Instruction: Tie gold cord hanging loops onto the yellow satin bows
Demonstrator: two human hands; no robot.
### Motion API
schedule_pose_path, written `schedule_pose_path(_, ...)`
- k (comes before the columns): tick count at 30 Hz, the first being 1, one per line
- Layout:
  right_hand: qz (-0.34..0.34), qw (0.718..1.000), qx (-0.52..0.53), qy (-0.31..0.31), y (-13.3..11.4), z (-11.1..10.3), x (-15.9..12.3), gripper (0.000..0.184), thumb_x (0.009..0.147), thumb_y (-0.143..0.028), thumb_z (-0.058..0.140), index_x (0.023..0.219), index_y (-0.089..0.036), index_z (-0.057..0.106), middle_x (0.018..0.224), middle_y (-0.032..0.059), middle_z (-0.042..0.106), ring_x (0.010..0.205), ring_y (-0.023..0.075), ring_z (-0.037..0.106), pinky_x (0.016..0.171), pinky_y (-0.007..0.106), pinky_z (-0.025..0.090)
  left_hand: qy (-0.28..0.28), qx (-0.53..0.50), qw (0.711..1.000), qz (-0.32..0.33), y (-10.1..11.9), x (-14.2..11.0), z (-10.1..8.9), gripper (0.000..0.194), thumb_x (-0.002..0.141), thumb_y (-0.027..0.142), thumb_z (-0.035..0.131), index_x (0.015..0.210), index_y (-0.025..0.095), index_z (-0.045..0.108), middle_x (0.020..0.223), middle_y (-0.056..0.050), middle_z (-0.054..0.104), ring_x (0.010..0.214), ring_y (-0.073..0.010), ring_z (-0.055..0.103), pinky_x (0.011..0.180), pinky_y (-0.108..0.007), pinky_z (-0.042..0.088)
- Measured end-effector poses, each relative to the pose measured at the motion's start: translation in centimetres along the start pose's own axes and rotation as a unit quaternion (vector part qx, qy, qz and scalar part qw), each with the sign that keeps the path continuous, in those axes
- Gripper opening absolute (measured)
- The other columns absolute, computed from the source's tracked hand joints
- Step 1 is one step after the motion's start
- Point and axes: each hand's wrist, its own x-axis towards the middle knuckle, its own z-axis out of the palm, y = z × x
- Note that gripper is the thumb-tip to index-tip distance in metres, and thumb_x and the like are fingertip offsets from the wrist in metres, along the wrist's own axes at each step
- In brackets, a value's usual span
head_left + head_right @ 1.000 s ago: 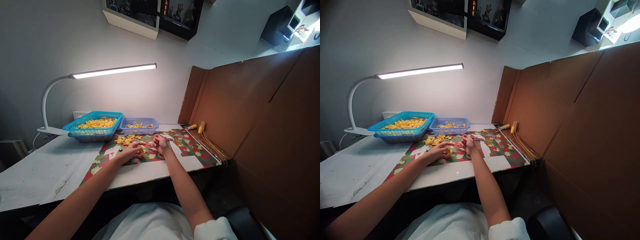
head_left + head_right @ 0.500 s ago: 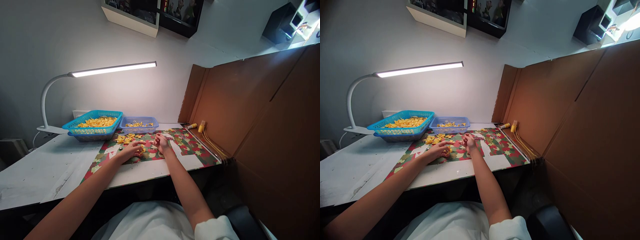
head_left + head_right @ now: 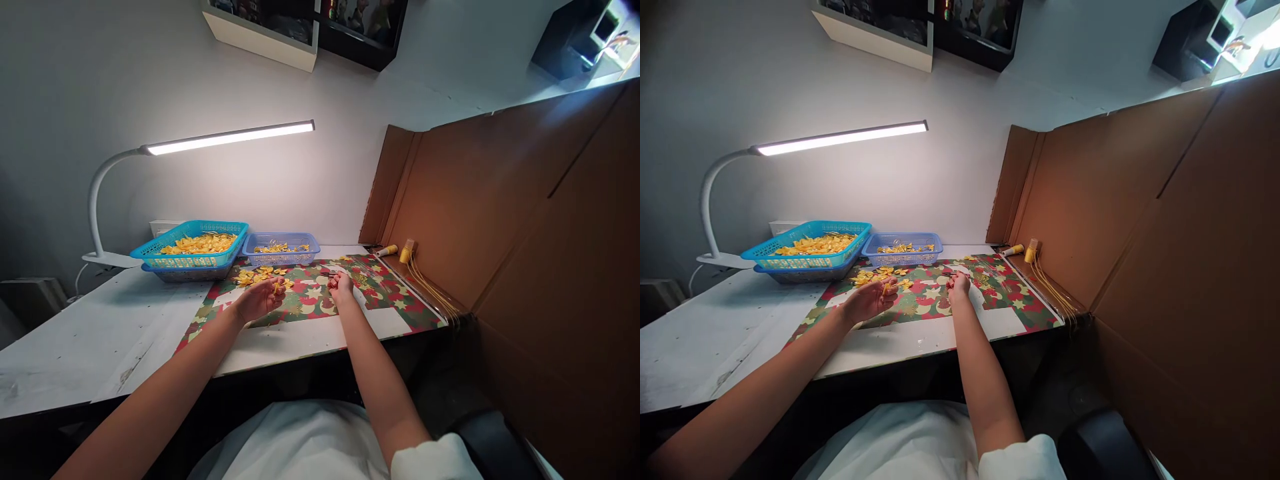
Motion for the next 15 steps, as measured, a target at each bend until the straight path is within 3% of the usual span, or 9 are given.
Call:
schedule_pose_path(8, 0.015, 0.998, 0.008, -0.053, 0.19, 0.34, -0.6, 0.033, 0.096, -0.035, 0.06, 0.124, -0.017, 0.058, 0.124, 0.0093, 0.061, 0.104, 0.0218, 0.064, 0.087, 0.042, 0.057, -0.11, -0.085, 0.99, -0.016, -0.23, -0.93, -0.69, 0.025, 0.096, 0.036, 0.06, 0.084, 0.013, 0.06, 0.065, 0.006, 0.054, 0.047, -0.0061, 0.048, 0.044, -0.019, 0.043)
schedule_pose_path(15, 0.006, 0.996, 0.02, -0.084, -0.04, 0.28, -0.89, 0.032, 0.097, -0.034, 0.06, 0.122, -0.016, 0.059, 0.121, 0.0088, 0.063, 0.1, 0.0205, 0.065, 0.084, 0.04, 0.058, -0.143, -0.133, 0.981, -0.005, -0.11, -1.06, -0.74, 0.026, 0.096, 0.035, 0.06, 0.083, 0.013, 0.061, 0.062, 0.006, 0.054, 0.045, -0.0057, 0.047, 0.043, -0.019, 0.043)
